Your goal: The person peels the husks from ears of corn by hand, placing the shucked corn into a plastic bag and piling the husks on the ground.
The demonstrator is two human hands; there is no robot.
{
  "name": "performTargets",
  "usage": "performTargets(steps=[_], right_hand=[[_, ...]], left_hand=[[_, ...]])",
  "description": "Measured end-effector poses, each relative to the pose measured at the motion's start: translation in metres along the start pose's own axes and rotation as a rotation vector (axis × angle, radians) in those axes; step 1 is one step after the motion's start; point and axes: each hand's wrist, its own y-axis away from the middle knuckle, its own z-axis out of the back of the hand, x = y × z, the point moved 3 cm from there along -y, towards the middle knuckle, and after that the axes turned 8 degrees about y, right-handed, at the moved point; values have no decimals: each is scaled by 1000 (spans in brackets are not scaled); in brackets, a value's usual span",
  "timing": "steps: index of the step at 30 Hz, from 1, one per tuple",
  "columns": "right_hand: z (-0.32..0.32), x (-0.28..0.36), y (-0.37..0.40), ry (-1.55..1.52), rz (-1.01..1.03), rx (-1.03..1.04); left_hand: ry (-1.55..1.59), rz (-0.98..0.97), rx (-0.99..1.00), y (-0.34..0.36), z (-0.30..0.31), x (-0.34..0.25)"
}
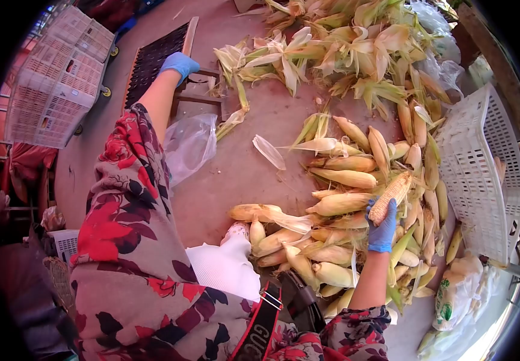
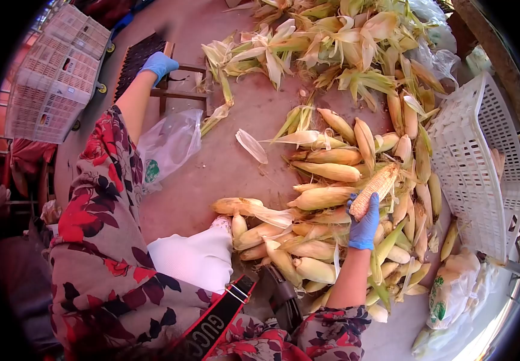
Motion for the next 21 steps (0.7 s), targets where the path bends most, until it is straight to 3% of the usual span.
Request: performTargets(steps=[1,6,10,15,21], right_hand=[[2,-2,0,4,-3,3],[10,0,2,-2,-21,-24],[15,9,3,-1,14,-62],[23,11,-7,-32,24,-44],[25,64,-19,3,188,34]], left_hand=[[-140,-40,-80,6,0,2],[-204,-97,-99,57,11,29],[-120,-517,-191,96,6,46],[35,-803,-99,165,-9,-2],[-5,-915,-58,167,-47,-96]])
